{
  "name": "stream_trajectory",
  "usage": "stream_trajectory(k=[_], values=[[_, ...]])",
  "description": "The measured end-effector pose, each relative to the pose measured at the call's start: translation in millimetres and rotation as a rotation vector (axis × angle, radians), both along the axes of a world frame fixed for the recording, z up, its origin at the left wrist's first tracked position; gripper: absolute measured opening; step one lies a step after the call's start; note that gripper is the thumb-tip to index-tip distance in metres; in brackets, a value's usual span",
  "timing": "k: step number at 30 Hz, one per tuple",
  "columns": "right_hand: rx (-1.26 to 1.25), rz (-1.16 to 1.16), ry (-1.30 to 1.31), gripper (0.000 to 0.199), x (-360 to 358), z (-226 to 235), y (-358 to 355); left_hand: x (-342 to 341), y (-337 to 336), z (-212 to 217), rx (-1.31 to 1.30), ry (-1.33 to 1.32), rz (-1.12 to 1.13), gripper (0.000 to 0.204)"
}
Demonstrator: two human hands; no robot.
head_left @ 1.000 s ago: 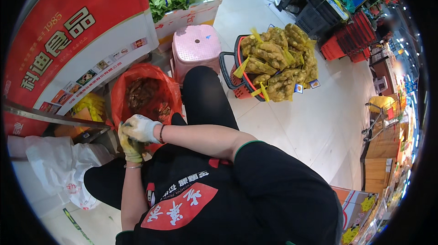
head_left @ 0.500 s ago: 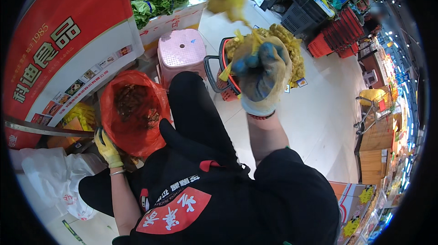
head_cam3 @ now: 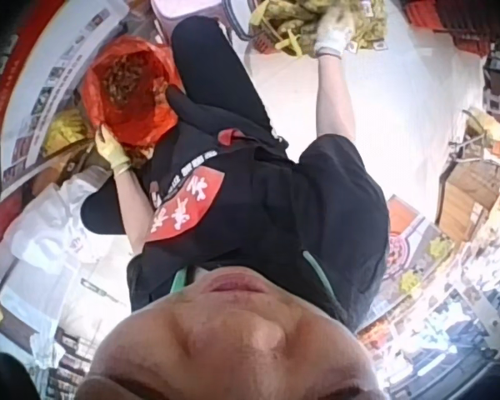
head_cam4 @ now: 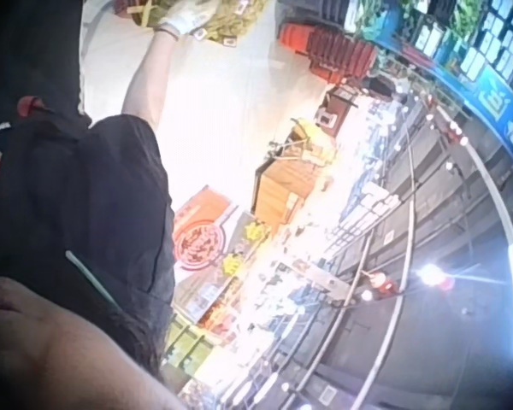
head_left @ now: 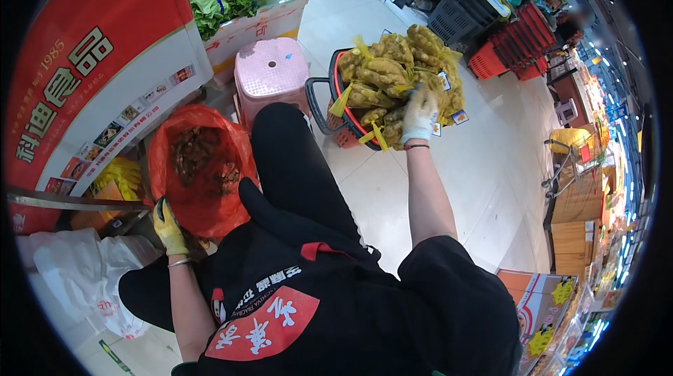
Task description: The person sits cross-legged on the floor and repeatedly reaches into a large red bag to pull out ginger roots. They inspect the ginger and place it into a nearby basket.
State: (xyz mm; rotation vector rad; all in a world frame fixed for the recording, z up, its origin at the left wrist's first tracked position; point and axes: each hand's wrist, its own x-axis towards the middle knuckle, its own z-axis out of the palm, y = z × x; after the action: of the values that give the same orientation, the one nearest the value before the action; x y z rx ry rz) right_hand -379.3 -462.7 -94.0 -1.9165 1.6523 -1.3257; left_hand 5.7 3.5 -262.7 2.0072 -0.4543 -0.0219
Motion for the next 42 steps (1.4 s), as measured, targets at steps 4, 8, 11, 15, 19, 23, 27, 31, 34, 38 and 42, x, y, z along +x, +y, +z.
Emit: stream_trajectory(k=[4,8,11,15,19,23,27,31,34,38,42], values=[[-0.197,-0.263,0.127,0.051,-25.0,8.4,-26.1,-9.7,-0.8,13.5,-0.091,0.207,0.024,0.031],[0.121,-0.174,0.347,0.067,-39.3,4.6,-55.6,-11.7,-7.7,10.6,-0.226,0.414,0.065,0.031],[0.164,-0.028,0.272,0.063,-41.8,-3.6,-69.3,-7.0,-3.9,5.3,-0.137,0.480,0.029,0.034],[0.026,0.037,0.391,0.056,-25.2,-7.9,-58.8,-7.2,-8.3,-10.2,-0.181,0.425,-0.006,0.033],[0.079,0.059,0.446,0.055,-31.3,-6.3,-73.5,-4.4,-15.0,-22.0,-0.196,0.504,-0.016,0.032],[0.066,-0.051,0.702,0.064,-37.6,-1.7,-69.7,-8.5,-18.4,-7.5,-0.181,0.523,-0.035,0.032],[-0.058,-0.071,0.643,0.064,2.8,12.0,-46.8,-8.8,-10.4,-2.2,-0.198,0.558,-0.047,0.032],[0.043,-0.087,0.939,0.065,33.9,12.5,-27.5,-7.6,-8.0,-12.6,-0.088,0.533,-0.064,0.032],[-0.003,0.003,0.917,0.064,24.9,10.6,-30.6,-7.5,-11.4,-14.2,-0.073,0.542,-0.085,0.033],[-0.220,0.096,0.500,0.064,-19.4,0.6,-51.5,-12.7,-16.6,-10.9,-0.118,0.534,-0.075,0.034],[0.007,-0.013,0.314,0.058,-23.0,-17.1,-50.1,-10.1,-13.5,-8.3,-0.057,0.557,-0.076,0.034]])
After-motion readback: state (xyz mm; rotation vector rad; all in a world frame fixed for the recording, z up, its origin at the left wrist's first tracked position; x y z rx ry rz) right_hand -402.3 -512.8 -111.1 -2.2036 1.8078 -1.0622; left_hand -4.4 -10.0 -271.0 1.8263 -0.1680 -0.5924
